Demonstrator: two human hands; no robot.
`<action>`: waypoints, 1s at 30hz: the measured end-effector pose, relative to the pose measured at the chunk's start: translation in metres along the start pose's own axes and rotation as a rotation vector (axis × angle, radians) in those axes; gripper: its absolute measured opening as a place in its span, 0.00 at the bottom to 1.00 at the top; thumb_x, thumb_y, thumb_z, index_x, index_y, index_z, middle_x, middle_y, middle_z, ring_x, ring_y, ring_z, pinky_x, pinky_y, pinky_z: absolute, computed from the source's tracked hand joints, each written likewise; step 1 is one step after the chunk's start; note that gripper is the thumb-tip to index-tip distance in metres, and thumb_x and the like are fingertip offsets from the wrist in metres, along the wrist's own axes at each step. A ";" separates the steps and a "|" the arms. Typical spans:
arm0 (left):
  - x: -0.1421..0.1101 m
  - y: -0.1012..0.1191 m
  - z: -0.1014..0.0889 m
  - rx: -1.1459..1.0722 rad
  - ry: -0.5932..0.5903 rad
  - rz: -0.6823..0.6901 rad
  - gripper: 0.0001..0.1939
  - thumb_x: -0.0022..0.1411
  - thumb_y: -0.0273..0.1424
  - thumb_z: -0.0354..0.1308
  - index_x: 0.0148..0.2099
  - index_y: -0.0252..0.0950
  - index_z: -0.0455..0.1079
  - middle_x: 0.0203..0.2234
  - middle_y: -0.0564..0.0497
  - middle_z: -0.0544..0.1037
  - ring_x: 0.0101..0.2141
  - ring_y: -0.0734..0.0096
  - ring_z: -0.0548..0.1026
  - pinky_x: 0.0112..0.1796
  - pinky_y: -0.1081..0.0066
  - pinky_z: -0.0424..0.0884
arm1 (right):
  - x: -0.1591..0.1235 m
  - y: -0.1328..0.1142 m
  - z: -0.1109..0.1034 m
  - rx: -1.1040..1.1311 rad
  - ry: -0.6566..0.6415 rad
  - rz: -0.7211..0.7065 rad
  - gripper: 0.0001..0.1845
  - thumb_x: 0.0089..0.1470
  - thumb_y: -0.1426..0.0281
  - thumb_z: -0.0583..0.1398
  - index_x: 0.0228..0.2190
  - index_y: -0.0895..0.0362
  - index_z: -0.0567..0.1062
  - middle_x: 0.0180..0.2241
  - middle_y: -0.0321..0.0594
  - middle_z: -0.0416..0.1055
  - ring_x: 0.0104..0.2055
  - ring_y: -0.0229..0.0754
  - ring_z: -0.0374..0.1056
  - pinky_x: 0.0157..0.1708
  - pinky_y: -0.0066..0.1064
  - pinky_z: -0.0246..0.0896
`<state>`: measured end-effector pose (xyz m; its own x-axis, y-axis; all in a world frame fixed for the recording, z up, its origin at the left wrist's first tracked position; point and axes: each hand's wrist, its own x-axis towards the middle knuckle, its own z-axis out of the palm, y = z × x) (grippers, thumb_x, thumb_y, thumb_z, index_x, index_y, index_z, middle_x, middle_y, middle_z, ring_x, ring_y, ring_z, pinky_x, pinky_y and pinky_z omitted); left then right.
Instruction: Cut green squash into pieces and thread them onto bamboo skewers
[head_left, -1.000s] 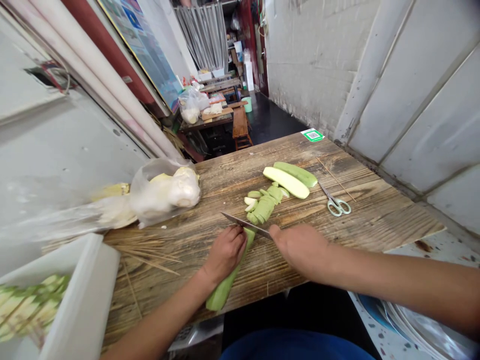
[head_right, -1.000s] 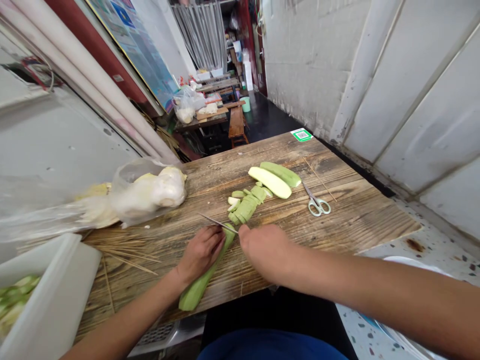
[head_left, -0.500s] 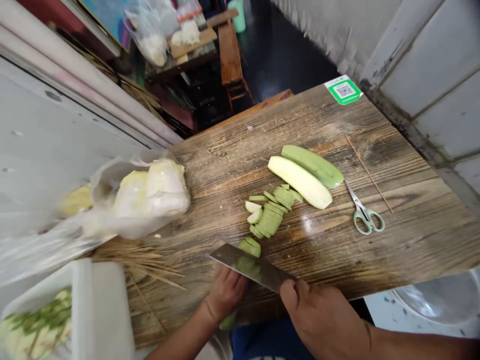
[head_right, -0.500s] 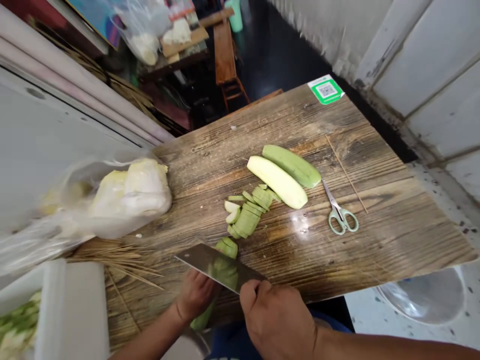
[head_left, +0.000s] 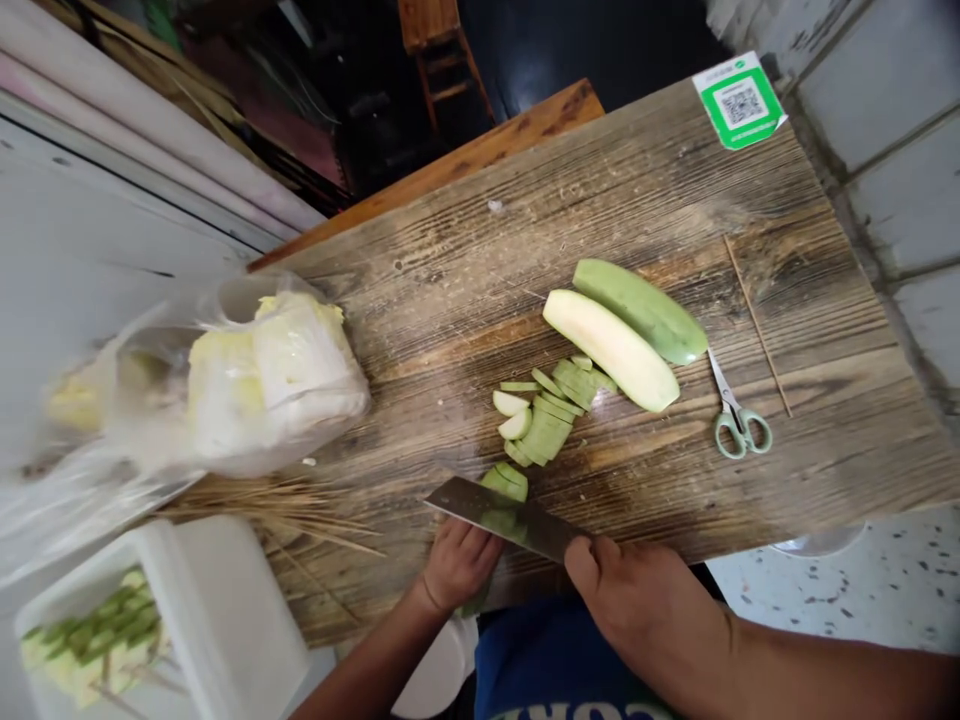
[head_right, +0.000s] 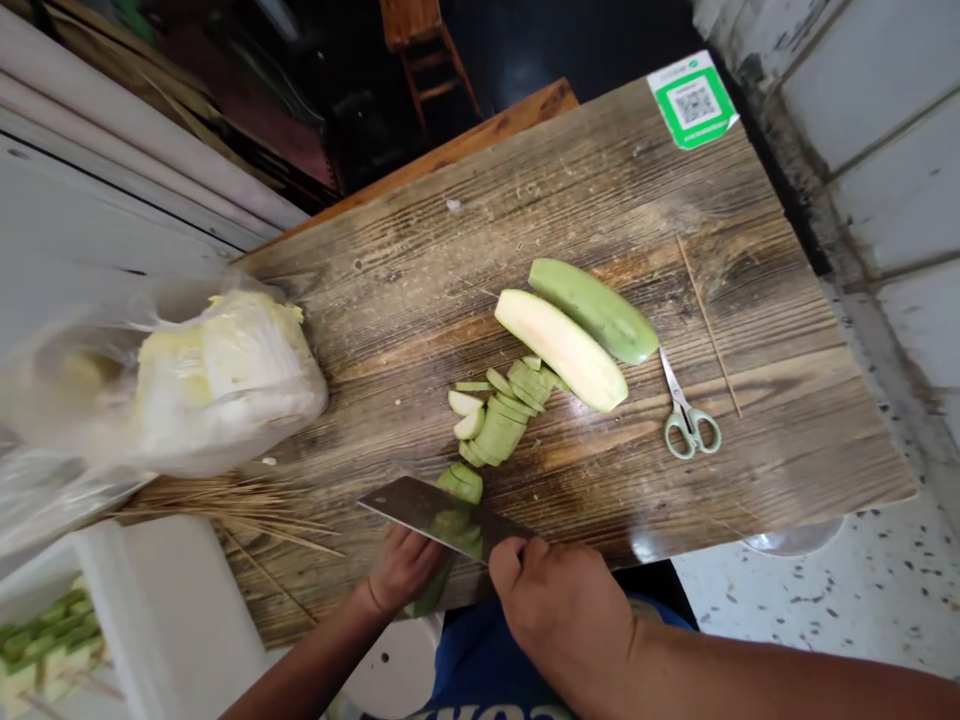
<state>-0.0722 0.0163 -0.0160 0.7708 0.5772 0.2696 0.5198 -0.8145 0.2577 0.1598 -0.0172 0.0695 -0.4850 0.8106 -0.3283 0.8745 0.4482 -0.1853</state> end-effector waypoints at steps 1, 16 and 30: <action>0.001 0.000 0.000 -0.011 0.002 0.000 0.08 0.58 0.24 0.50 0.28 0.35 0.68 0.17 0.52 0.66 0.22 0.71 0.63 0.27 0.69 0.57 | 0.001 0.001 -0.001 0.008 -0.018 -0.001 0.10 0.47 0.79 0.56 0.34 0.62 0.63 0.19 0.38 0.67 0.17 0.40 0.64 0.15 0.29 0.38; 0.008 -0.003 -0.002 -0.105 0.017 0.004 0.04 0.56 0.23 0.54 0.34 0.32 0.70 0.28 0.47 0.76 0.33 0.66 0.73 0.39 0.63 0.69 | 0.012 0.006 0.007 0.100 -0.247 0.012 0.09 0.49 0.80 0.55 0.29 0.57 0.60 0.21 0.37 0.71 0.18 0.41 0.68 0.14 0.28 0.45; -0.001 -0.001 -0.002 -0.066 0.053 -0.038 0.03 0.56 0.24 0.56 0.34 0.34 0.69 0.27 0.47 0.74 0.31 0.67 0.71 0.34 0.66 0.68 | 0.005 0.003 0.009 0.114 -0.121 0.016 0.09 0.47 0.81 0.56 0.29 0.57 0.61 0.20 0.37 0.70 0.19 0.40 0.66 0.15 0.27 0.43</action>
<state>-0.0742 0.0172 -0.0148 0.7294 0.6115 0.3067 0.5216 -0.7872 0.3290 0.1598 -0.0150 0.0589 -0.4736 0.7631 -0.4397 0.8796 0.3839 -0.2810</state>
